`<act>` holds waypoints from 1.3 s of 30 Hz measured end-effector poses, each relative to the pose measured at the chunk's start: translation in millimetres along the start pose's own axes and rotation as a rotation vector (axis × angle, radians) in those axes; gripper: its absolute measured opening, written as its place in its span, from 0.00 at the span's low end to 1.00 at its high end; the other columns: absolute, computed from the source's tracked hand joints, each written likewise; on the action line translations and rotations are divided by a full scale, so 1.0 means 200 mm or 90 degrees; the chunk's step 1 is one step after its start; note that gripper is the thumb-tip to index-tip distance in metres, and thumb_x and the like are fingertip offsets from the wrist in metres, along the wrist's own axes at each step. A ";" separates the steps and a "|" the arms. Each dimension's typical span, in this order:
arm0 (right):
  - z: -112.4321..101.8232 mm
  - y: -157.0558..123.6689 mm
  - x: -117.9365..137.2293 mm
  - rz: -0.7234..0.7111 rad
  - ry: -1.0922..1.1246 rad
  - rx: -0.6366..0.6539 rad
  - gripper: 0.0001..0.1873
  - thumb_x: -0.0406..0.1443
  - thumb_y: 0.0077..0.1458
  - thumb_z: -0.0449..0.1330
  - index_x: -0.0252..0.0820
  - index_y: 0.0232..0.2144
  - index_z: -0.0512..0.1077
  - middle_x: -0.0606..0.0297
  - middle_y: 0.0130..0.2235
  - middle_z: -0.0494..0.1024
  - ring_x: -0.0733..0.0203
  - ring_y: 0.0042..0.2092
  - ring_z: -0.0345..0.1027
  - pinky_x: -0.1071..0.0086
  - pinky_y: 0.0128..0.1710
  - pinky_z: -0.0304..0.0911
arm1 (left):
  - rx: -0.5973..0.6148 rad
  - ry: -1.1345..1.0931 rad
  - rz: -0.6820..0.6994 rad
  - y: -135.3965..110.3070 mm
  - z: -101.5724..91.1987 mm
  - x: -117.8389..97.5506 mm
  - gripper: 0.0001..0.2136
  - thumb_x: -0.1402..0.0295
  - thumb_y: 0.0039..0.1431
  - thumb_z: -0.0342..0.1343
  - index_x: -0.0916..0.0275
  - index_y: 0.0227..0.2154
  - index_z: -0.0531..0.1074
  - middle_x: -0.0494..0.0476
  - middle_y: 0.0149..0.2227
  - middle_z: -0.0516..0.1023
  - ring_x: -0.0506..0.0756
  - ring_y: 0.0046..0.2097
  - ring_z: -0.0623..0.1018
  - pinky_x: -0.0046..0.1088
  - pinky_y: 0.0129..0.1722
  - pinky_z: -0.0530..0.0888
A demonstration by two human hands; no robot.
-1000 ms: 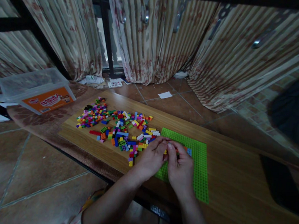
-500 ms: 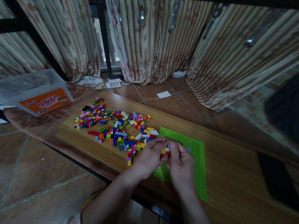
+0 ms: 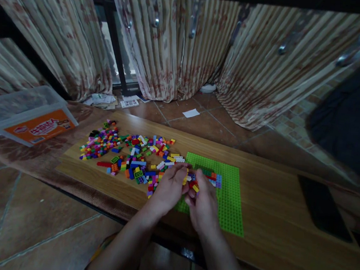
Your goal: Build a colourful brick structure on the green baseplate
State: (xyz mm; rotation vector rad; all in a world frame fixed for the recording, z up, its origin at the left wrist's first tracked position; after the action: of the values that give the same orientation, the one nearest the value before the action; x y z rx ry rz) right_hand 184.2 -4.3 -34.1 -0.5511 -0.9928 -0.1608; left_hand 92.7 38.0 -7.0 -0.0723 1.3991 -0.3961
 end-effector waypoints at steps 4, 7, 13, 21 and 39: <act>0.09 -0.01 -0.03 -0.044 -0.017 0.039 0.23 0.50 0.38 0.68 0.42 0.30 0.69 0.79 0.17 0.64 0.75 0.16 0.50 0.79 0.14 0.39 | -0.050 0.059 0.033 0.01 -0.09 -0.04 0.10 0.67 0.55 0.51 0.64 0.34 0.76 0.58 0.35 0.76 0.53 0.34 0.74 0.22 0.24 0.67; 0.12 -0.02 -0.07 -0.053 -0.012 0.039 0.23 0.52 0.41 0.66 0.42 0.31 0.69 0.77 0.18 0.66 0.75 0.16 0.50 0.79 0.14 0.40 | -0.026 0.041 -0.019 0.01 -0.10 -0.02 0.10 0.65 0.55 0.52 0.64 0.35 0.75 0.53 0.27 0.71 0.49 0.24 0.68 0.20 0.18 0.61; 0.11 -0.01 -0.11 -0.105 -0.061 0.019 0.20 0.53 0.47 0.62 0.43 0.30 0.69 0.76 0.18 0.66 0.71 0.18 0.55 0.77 0.15 0.47 | 0.001 -0.028 -0.144 -0.04 -0.09 0.05 0.10 0.67 0.53 0.53 0.63 0.38 0.71 0.41 0.16 0.55 0.43 0.15 0.50 0.17 0.15 0.49; 0.09 -0.01 -0.08 -0.160 -0.131 0.007 0.20 0.53 0.51 0.60 0.42 0.28 0.70 0.72 0.20 0.69 0.68 0.21 0.62 0.75 0.18 0.55 | 0.033 -0.020 -0.177 -0.04 -0.08 0.07 0.08 0.65 0.54 0.53 0.63 0.34 0.70 0.41 0.16 0.56 0.42 0.14 0.51 0.16 0.14 0.49; 0.07 -0.01 -0.04 -0.142 -0.162 0.011 0.18 0.50 0.50 0.62 0.42 0.33 0.72 0.73 0.20 0.68 0.70 0.19 0.57 0.76 0.16 0.52 | 0.057 -0.105 -0.112 -0.03 -0.06 0.04 0.12 0.63 0.56 0.53 0.62 0.41 0.68 0.38 0.14 0.52 0.43 0.15 0.49 0.15 0.14 0.48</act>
State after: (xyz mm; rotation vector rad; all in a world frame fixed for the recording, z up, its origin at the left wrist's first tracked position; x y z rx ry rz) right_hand 169.3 1.2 -33.5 -0.4513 -1.3026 -0.2850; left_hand 81.6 31.1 -15.3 -0.1517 1.2147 -0.5850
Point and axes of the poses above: each hand's wrist, its own y-axis towards the middle knuckle, its own z-axis out of the palm, x = y × z, the point moved 10 cm from there along y, towards the middle knuckle
